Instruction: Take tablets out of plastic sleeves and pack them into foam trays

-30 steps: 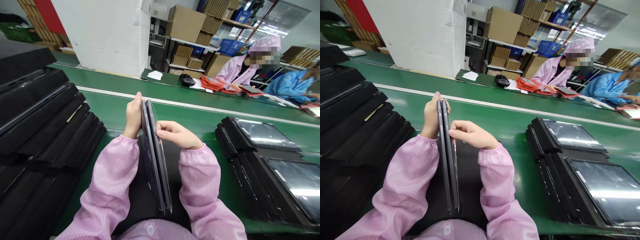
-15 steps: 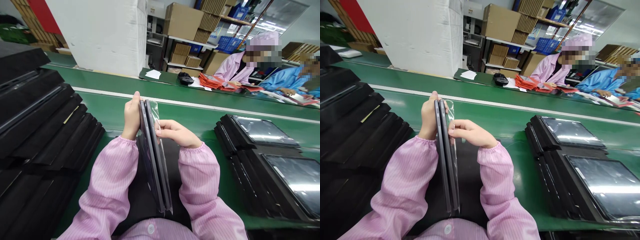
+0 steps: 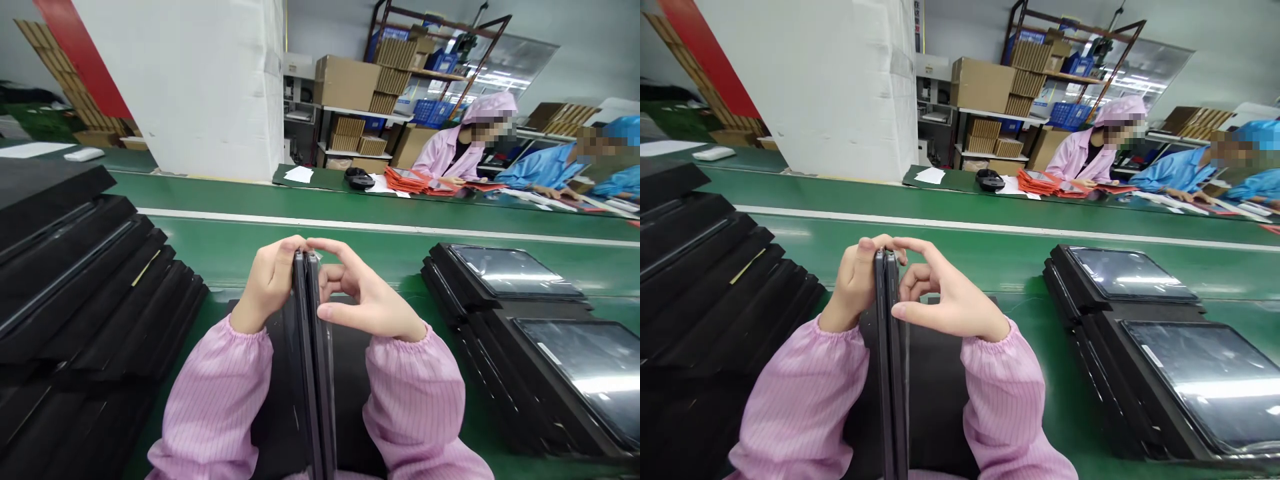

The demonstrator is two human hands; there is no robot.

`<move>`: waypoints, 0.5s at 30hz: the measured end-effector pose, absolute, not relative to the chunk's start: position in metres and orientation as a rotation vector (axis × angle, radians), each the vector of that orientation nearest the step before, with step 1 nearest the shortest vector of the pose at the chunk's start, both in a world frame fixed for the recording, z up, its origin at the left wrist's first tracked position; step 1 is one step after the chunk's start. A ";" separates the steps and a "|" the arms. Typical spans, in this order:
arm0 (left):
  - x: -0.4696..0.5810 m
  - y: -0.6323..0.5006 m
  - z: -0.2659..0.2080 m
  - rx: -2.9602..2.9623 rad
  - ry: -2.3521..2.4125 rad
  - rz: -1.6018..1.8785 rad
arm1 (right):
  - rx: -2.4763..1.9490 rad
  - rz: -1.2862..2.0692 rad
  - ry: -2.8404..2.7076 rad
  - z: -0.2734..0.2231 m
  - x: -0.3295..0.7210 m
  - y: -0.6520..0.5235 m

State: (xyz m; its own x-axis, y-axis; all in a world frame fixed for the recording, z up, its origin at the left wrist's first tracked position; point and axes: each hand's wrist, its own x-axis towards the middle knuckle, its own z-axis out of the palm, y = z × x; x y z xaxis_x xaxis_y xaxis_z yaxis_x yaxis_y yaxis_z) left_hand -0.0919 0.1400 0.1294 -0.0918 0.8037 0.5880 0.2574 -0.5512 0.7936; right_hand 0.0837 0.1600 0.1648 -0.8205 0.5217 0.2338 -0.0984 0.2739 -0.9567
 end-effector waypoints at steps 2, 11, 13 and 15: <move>-0.092 0.135 0.136 1.764 1.050 1.540 | -0.399 1.552 -2.080 0.169 0.089 0.157; -0.098 0.126 0.140 1.853 0.703 1.122 | -0.430 1.461 -2.128 0.174 0.095 0.151; -0.099 0.125 0.140 1.854 0.696 1.126 | -0.447 1.441 -2.135 0.174 0.094 0.149; -0.100 0.124 0.142 1.850 0.678 1.103 | -0.452 1.434 -2.147 0.174 0.093 0.149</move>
State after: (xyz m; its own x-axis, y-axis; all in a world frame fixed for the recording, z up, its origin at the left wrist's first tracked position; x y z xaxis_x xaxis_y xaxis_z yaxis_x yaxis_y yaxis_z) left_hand -0.0997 0.1240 0.1417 0.4625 0.7797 0.4221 0.0244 -0.4871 0.8730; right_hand 0.0934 0.1485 0.1742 -0.8121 0.5356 0.2315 -0.0085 0.3859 -0.9225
